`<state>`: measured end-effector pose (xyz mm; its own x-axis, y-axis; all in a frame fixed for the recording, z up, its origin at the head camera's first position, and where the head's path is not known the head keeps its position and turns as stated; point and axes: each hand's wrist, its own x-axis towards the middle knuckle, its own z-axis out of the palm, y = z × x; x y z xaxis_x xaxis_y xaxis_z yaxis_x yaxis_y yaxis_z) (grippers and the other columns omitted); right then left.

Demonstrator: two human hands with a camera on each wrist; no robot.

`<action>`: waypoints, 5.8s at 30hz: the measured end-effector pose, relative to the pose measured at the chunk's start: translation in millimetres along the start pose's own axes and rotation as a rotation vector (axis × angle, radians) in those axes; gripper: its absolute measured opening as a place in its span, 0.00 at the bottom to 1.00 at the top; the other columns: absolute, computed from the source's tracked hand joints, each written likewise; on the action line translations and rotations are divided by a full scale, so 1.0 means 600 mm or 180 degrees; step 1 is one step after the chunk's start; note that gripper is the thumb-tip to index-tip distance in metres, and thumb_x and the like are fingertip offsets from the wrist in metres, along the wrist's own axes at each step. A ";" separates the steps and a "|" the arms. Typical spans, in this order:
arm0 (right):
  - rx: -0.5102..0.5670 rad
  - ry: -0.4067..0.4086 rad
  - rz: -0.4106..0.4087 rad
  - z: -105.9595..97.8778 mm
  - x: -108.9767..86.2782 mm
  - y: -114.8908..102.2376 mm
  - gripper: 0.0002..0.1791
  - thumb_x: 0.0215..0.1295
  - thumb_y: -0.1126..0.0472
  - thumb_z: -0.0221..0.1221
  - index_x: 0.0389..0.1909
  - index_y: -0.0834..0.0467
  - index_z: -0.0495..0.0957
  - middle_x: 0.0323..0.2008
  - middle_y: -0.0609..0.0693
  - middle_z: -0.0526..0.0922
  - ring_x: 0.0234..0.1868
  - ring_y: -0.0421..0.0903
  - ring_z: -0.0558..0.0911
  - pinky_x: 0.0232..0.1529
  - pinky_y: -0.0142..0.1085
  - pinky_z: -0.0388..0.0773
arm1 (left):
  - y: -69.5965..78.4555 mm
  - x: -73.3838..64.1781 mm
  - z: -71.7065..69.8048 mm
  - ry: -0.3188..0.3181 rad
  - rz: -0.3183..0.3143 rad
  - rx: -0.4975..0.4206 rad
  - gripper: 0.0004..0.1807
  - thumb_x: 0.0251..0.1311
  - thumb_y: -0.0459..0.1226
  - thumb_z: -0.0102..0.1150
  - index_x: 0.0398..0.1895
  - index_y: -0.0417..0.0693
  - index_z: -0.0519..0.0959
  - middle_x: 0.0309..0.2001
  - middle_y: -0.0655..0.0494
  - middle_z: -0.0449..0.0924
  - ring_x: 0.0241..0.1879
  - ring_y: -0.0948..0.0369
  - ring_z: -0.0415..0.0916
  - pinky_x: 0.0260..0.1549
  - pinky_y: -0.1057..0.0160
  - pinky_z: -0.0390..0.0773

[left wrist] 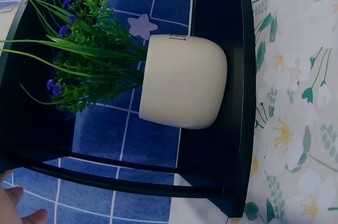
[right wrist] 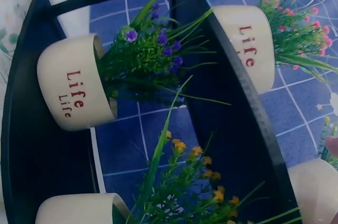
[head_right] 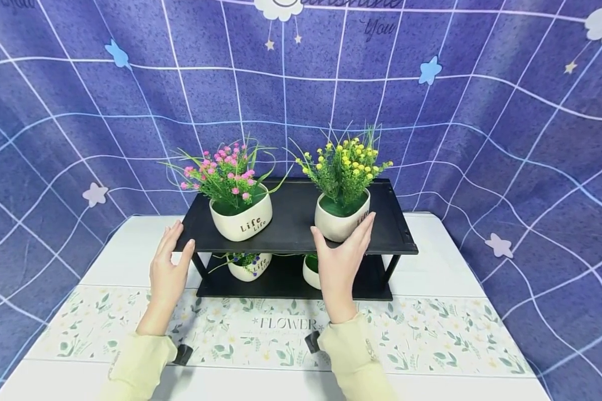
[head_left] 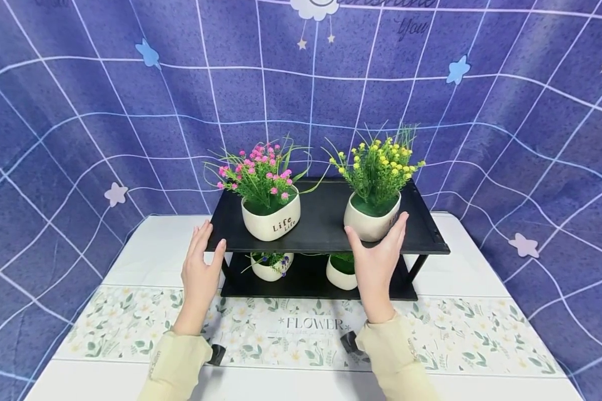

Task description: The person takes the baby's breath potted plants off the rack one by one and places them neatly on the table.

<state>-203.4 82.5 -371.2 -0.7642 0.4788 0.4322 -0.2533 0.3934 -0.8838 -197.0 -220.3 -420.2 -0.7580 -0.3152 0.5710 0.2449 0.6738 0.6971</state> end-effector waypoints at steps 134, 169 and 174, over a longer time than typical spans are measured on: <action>-0.0585 -0.1972 0.1240 -0.298 0.056 0.101 0.16 0.61 0.56 0.64 0.18 0.44 0.68 0.18 0.33 0.67 0.28 0.32 0.67 0.39 0.31 0.65 | 0.003 0.000 0.003 0.0100 -0.0102 0.0052 0.25 0.64 0.44 0.59 0.63 0.49 0.74 0.69 0.57 0.69 0.74 0.55 0.57 0.66 0.43 0.63; -0.0505 -0.2264 0.0949 -0.343 -0.001 0.255 0.21 0.57 0.64 0.66 0.47 0.39 0.76 0.39 0.20 0.77 0.42 0.22 0.74 0.44 0.19 0.71 | 0.001 -0.001 0.005 0.0161 -0.0097 0.0057 0.24 0.64 0.43 0.59 0.62 0.49 0.75 0.68 0.59 0.70 0.73 0.56 0.59 0.66 0.45 0.64; -0.0225 -0.2240 0.0583 -0.345 -0.008 0.276 0.31 0.54 0.71 0.64 0.51 0.34 0.72 0.43 0.22 0.78 0.44 0.22 0.75 0.45 0.16 0.70 | 0.003 -0.001 0.004 0.0122 -0.0114 0.0057 0.24 0.64 0.44 0.58 0.63 0.49 0.75 0.69 0.59 0.69 0.73 0.57 0.58 0.66 0.44 0.64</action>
<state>-118.7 308.0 -482.6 -0.9970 -0.0668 0.0399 -0.0642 0.4166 -0.9068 -197.6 -217.1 -420.3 -0.7424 -0.3643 0.5623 0.2070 0.6735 0.7096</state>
